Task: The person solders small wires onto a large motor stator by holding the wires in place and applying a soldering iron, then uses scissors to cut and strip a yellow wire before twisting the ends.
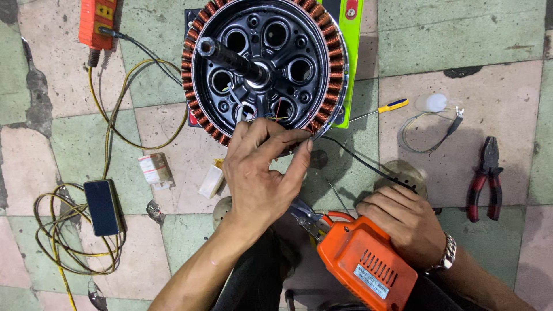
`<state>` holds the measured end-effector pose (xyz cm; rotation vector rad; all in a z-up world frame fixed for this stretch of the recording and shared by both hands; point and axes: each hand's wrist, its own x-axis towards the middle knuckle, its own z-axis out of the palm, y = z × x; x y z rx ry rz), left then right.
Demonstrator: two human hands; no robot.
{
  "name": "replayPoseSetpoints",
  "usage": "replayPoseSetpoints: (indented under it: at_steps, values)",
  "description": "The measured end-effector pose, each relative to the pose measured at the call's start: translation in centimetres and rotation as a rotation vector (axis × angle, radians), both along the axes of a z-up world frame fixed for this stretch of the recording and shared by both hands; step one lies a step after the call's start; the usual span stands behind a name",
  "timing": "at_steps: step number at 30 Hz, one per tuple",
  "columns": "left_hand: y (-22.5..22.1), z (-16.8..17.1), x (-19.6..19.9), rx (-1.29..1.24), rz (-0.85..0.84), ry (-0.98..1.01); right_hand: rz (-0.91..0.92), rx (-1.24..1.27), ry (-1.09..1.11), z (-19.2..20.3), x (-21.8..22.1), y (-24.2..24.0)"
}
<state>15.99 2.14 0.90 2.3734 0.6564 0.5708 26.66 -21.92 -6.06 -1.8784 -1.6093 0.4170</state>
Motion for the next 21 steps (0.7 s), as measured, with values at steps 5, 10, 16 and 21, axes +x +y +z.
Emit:
replayPoseSetpoints:
  at_steps: [5,10,16,21]
  values:
    - [0.1,-0.1,0.0,0.006,-0.015,0.009,-0.008,0.004,-0.004,-0.7,-0.1,-0.4]
    - [0.4,-0.2,-0.1,0.014,-0.046,-0.005,-0.015,0.010,-0.003,-1.1,-0.3,-0.7]
    - [0.4,-0.3,0.0,0.044,-0.068,-0.009,-0.029,-0.006,-0.013,-1.0,-0.3,-0.8]
    - [0.4,-0.5,0.1,0.050,-0.073,-0.073,-0.018,0.003,-0.013,-1.1,-0.2,-0.8]
